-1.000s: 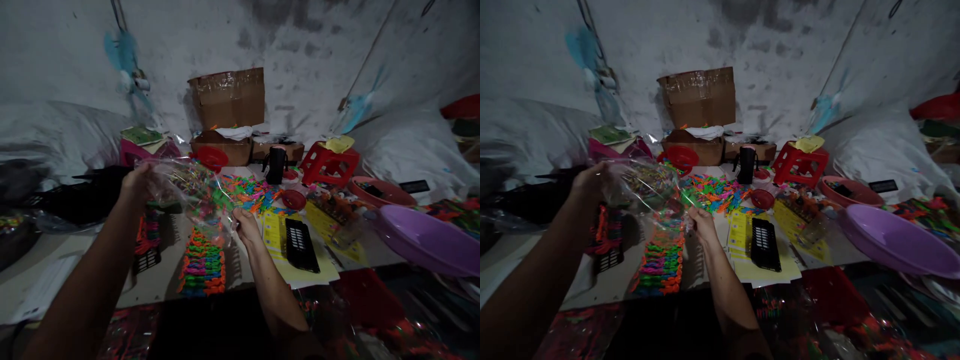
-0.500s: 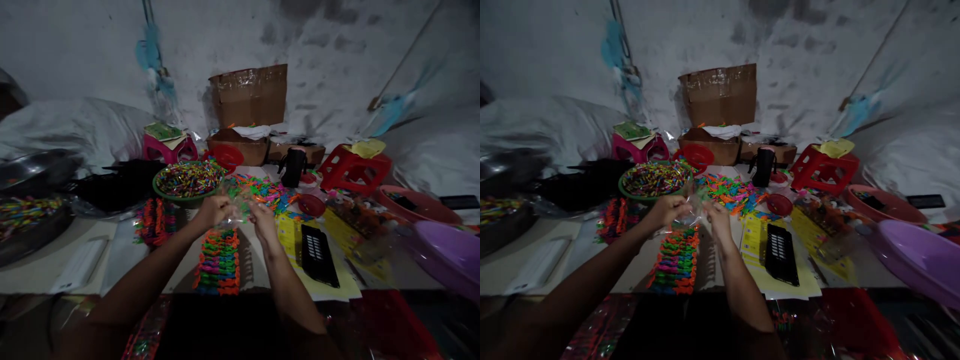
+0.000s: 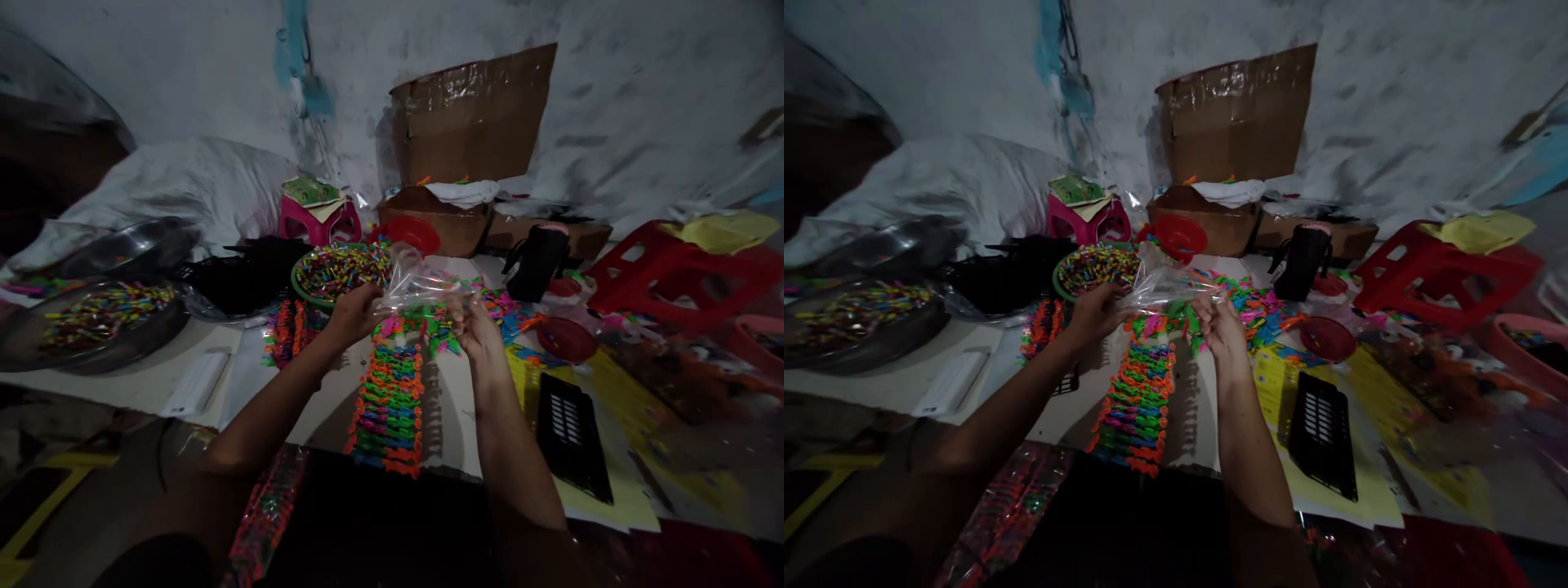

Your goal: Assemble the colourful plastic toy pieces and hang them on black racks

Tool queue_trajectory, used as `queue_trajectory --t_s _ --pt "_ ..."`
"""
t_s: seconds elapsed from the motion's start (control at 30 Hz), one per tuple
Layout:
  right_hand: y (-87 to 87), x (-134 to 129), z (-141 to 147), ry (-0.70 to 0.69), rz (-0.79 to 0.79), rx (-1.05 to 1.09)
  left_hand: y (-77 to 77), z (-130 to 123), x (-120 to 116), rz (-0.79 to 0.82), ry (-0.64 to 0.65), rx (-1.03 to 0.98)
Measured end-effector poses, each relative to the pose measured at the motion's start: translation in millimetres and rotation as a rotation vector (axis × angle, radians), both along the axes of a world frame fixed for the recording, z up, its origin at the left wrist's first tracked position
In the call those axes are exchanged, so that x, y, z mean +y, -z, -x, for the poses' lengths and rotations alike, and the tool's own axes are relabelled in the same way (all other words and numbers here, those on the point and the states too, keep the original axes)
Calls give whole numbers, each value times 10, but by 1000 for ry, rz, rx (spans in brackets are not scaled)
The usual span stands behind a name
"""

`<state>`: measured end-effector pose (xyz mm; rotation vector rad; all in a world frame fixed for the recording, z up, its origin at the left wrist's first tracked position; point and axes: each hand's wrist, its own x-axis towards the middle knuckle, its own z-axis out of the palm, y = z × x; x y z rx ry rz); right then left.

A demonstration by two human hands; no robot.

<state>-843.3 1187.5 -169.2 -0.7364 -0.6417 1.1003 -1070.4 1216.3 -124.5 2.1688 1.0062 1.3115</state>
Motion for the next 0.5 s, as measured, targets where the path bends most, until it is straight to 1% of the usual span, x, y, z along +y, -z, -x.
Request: queue_trajectory --t_s 0.07,0.1,0.17,0.23,0.3,0.37,0.43,0.5 --pt "111 -33 56 39 -96 17 220 118 167 -140 -84 148" --pt "212 -42 99 48 -118 -3 354 160 246 -174 -150 171" --pt "487 -44 199 56 -106 -86 659 203 360 -185 -283 157" --pt "815 -37 284 130 -37 -202 980 196 395 -143 -356 110" --pt "1129 -37 335 247 56 -337 1282 160 366 -73 -380 43" --pt "1375 -52 370 341 145 -460 1537 114 311 43 -391 1" --pt "1527 -77 418 381 227 -531 1733 69 260 163 -385 12" --pt "1584 -101 494 327 344 -526 1871 28 225 229 -370 47"
